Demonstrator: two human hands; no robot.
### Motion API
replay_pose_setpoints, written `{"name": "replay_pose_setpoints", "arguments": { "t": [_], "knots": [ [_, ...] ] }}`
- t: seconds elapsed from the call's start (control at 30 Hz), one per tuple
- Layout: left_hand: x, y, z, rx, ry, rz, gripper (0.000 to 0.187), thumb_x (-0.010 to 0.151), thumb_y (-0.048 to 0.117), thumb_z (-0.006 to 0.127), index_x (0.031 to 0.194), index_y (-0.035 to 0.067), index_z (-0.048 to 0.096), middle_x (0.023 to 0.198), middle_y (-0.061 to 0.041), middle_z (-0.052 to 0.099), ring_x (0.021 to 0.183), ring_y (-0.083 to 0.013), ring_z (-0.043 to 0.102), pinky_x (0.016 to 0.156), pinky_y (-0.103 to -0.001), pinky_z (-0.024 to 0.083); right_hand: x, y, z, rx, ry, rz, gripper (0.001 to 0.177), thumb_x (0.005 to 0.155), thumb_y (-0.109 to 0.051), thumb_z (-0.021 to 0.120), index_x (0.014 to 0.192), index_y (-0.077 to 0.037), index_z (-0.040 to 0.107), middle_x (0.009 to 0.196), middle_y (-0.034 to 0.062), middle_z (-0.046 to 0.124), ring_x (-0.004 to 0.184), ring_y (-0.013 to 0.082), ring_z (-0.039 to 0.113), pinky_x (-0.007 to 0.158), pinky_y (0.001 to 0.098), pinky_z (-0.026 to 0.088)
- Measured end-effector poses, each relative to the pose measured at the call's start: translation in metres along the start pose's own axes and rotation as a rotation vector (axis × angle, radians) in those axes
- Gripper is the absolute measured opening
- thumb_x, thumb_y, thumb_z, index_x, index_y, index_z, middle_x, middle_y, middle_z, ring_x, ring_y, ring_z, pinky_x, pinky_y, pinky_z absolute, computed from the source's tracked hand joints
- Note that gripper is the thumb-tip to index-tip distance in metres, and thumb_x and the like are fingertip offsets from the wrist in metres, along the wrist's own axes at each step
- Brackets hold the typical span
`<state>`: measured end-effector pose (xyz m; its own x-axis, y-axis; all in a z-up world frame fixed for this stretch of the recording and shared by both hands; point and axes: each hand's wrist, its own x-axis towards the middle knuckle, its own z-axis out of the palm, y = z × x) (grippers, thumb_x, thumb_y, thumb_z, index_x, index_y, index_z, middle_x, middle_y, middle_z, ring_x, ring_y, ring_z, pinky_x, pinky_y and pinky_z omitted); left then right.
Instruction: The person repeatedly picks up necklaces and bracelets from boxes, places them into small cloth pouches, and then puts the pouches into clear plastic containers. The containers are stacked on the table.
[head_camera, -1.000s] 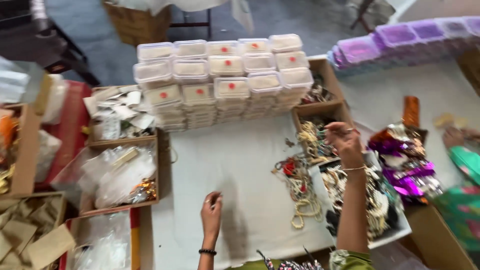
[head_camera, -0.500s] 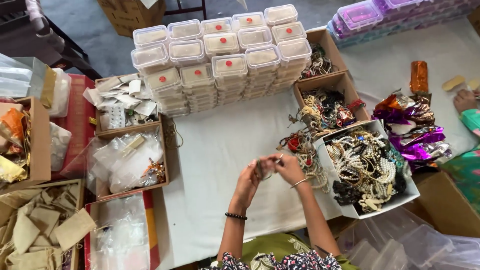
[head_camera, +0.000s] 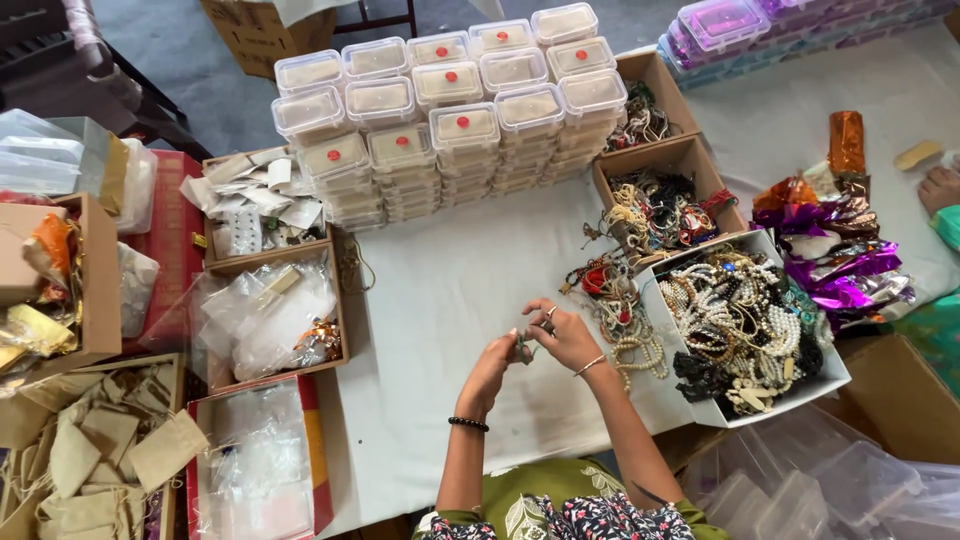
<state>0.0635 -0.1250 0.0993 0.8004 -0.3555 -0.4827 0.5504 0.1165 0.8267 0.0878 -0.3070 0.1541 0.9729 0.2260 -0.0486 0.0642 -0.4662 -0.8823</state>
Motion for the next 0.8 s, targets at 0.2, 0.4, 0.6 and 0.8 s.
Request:
{"name": "replay_pose_setpoints", "arguments": {
  "t": [0.2,0.4,0.6,0.8],
  "knots": [
    [0.033,0.004,-0.027,0.012,-0.007,0.178,0.033,0.105,0.035,0.059,0.101,0.006,0.073,0.094,0.000,0.070,0.095,-0.0111,0.059,0.098,-0.031,0.042,0.040,-0.026,0.000,-0.161,0.197,-0.119,0.023,0.079,-0.012,0.079,0.101,-0.011,0.075,0.085,0.0062,0.078,0.076,0.0190,0.076,0.068,0.0332,0.059],
    [0.027,0.072,0.007,-0.068,0.223,0.260,0.035,0.101,0.037,0.053,0.114,0.010,0.072,0.112,0.003,0.074,0.111,-0.0097,0.062,0.103,-0.029,0.043,0.054,0.027,0.025,-0.281,0.180,-0.022,0.012,0.091,-0.020,0.078,0.095,-0.009,0.079,0.089,0.0145,0.075,0.079,0.0244,0.076,0.073,0.0341,0.059],
    [0.028,0.051,0.015,0.332,0.218,0.079,0.055,0.105,0.048,0.039,0.115,0.009,0.077,0.111,-0.002,0.075,0.094,-0.0115,0.051,0.088,-0.030,0.034,0.037,-0.027,-0.031,-0.366,0.026,0.028,0.022,0.080,-0.021,0.079,0.101,-0.014,0.080,0.089,0.0091,0.078,0.079,0.0223,0.076,0.076,0.0356,0.058],
    [0.035,0.029,0.010,-0.323,-0.079,-0.029,0.044,0.111,0.047,0.051,0.114,0.007,0.070,0.097,0.001,0.068,0.068,-0.0048,0.051,0.059,-0.022,0.039,0.035,-0.006,-0.025,-0.122,0.137,0.004,0.020,0.087,-0.015,0.073,0.106,-0.013,0.077,0.091,0.0079,0.078,0.078,0.0204,0.075,0.073,0.0345,0.059]
  ]
}}
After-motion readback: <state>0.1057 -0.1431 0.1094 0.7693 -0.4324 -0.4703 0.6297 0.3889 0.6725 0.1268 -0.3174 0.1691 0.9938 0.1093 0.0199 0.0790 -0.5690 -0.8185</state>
